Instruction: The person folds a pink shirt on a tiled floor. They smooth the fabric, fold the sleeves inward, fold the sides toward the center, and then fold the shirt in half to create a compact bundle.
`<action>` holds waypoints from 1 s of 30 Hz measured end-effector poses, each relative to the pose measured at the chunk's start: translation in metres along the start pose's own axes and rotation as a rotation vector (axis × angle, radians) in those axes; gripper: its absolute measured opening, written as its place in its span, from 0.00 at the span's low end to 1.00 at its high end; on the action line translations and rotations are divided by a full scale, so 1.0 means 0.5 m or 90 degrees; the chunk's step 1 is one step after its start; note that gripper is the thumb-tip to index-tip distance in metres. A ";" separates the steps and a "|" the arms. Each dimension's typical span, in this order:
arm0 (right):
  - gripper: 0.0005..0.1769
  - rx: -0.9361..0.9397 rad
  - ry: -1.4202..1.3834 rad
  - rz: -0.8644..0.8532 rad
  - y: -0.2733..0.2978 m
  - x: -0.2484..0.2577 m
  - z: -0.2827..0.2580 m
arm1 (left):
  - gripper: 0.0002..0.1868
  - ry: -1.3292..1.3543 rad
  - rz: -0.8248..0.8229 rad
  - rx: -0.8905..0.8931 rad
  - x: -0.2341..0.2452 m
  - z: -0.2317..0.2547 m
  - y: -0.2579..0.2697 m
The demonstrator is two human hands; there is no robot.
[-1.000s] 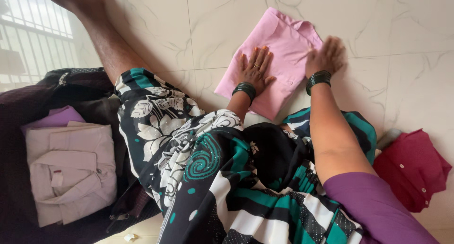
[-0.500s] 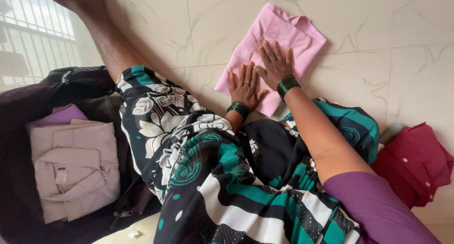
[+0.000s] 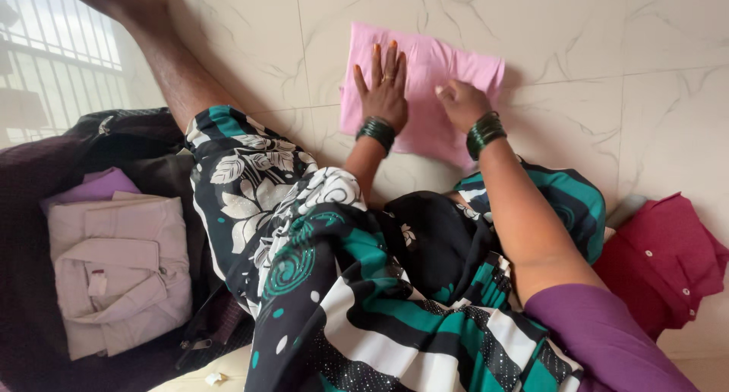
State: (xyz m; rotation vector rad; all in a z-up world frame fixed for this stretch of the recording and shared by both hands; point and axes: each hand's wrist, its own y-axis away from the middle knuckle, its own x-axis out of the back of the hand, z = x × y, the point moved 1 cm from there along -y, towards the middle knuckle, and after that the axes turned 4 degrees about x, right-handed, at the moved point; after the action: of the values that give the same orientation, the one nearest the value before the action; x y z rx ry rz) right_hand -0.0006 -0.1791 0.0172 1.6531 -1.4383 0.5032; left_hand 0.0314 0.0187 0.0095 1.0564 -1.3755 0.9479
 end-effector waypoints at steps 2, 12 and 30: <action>0.27 -0.009 -0.098 0.004 0.028 0.034 -0.016 | 0.49 0.173 -0.073 0.075 -0.004 0.052 0.047; 0.34 0.387 0.144 0.124 0.029 -0.146 -0.084 | 0.45 0.234 -0.164 0.006 -0.053 0.043 0.136; 0.44 0.090 0.209 0.085 -0.031 -0.065 0.010 | 0.53 0.280 -0.135 -0.100 -0.026 0.005 0.118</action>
State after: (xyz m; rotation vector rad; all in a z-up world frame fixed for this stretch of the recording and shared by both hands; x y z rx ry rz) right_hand 0.0045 -0.1647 -0.0158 1.5023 -1.2950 0.9252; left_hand -0.0261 0.0338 -0.0020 0.7974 -0.9377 0.8385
